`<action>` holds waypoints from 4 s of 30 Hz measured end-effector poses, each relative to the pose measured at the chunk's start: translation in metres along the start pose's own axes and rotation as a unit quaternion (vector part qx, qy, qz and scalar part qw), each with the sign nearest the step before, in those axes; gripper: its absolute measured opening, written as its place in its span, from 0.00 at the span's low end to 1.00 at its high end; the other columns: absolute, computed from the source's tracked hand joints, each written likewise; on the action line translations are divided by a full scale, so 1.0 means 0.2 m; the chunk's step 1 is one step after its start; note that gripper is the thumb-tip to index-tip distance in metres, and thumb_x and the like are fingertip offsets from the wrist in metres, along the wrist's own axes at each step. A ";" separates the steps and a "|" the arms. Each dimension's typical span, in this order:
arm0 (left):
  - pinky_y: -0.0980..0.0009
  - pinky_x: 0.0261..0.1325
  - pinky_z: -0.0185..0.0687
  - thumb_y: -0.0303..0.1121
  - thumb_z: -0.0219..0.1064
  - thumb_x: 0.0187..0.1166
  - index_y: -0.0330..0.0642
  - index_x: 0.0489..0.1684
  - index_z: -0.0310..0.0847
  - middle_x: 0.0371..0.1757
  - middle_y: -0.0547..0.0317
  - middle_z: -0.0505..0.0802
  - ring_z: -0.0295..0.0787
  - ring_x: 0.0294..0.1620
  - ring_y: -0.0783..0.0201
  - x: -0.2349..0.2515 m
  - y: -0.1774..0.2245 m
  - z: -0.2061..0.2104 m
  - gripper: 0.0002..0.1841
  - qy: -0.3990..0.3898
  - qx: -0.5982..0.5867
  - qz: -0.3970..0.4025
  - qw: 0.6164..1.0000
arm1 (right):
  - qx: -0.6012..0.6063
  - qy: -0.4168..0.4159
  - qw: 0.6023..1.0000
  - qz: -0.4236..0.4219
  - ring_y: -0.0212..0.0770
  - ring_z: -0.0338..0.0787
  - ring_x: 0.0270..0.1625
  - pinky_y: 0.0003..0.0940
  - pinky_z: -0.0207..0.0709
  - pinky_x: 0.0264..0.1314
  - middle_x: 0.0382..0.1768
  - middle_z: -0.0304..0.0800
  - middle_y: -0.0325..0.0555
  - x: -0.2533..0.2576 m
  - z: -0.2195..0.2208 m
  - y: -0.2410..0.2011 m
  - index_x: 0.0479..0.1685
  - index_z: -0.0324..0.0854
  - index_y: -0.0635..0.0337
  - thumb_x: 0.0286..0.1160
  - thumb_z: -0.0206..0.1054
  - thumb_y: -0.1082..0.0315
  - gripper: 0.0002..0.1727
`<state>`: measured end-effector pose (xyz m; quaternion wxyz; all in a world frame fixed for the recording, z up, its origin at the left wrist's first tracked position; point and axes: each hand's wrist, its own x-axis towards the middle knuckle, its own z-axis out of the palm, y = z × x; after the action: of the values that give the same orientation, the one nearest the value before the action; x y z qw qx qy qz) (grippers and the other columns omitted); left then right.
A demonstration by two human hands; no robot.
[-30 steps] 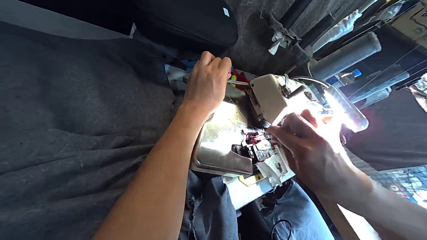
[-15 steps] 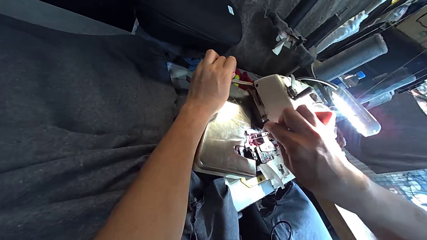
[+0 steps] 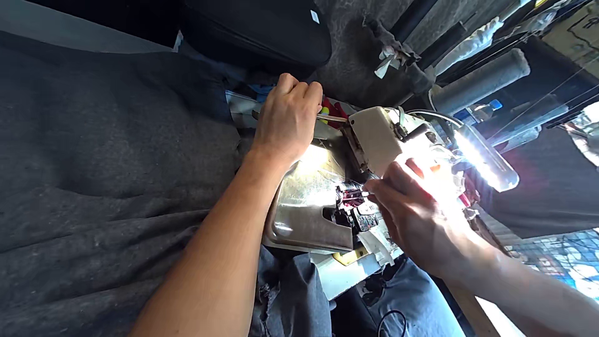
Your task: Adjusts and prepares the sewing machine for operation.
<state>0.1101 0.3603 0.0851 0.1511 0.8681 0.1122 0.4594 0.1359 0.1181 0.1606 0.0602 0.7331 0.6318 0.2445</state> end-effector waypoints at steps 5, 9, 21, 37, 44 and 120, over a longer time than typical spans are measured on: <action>0.51 0.62 0.79 0.26 0.60 0.86 0.32 0.42 0.81 0.39 0.42 0.90 0.85 0.58 0.38 0.00 0.00 0.01 0.06 0.005 -0.006 0.003 1.000 | -0.020 0.002 1.000 -0.021 0.47 0.83 0.39 0.42 0.71 0.41 0.34 0.84 0.44 -0.01 0.01 0.00 0.38 0.91 0.56 0.77 0.60 0.71 0.11; 0.51 0.60 0.79 0.28 0.59 0.88 0.32 0.42 0.81 0.39 0.41 0.89 0.85 0.57 0.38 0.00 0.00 0.01 0.09 0.008 0.000 0.007 1.000 | -0.009 0.009 1.000 -0.012 0.46 0.81 0.38 0.40 0.70 0.38 0.33 0.82 0.43 0.00 -0.02 0.01 0.38 0.92 0.56 0.75 0.59 0.72 0.12; 0.49 0.60 0.77 0.28 0.60 0.87 0.33 0.39 0.80 0.38 0.41 0.89 0.85 0.57 0.37 0.00 -0.01 0.01 0.08 0.010 -0.002 0.005 1.000 | 0.009 0.013 0.999 -0.027 0.46 0.85 0.38 0.37 0.75 0.35 0.36 0.87 0.45 0.02 0.03 0.01 0.37 0.91 0.57 0.73 0.61 0.76 0.12; 0.49 0.62 0.77 0.28 0.60 0.87 0.33 0.40 0.81 0.40 0.41 0.90 0.85 0.59 0.37 -0.01 0.00 0.01 0.08 0.014 0.003 0.001 1.000 | 0.013 0.017 0.999 -0.035 0.44 0.84 0.33 0.36 0.73 0.29 0.32 0.85 0.44 0.02 0.04 0.01 0.36 0.91 0.58 0.76 0.59 0.76 0.13; 0.51 0.61 0.78 0.28 0.60 0.87 0.33 0.40 0.81 0.37 0.42 0.89 0.85 0.57 0.38 0.00 0.00 0.01 0.09 0.012 0.001 0.000 1.000 | -0.007 0.016 0.999 -0.034 0.44 0.85 0.35 0.36 0.74 0.32 0.33 0.86 0.44 0.00 0.02 0.01 0.38 0.91 0.57 0.78 0.57 0.73 0.13; 0.53 0.61 0.78 0.27 0.60 0.86 0.34 0.41 0.81 0.38 0.43 0.89 0.85 0.57 0.40 0.00 0.00 0.01 0.07 0.005 -0.009 -0.002 1.000 | -0.057 0.028 0.995 -0.081 0.47 0.80 0.35 0.41 0.66 0.38 0.32 0.84 0.46 -0.07 -0.01 -0.03 0.38 0.90 0.60 0.81 0.56 0.73 0.14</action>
<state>0.1117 0.3606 0.0844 0.1593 0.8640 0.1109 0.4646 0.1280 0.1056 0.1551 0.1037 0.6675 0.6757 0.2951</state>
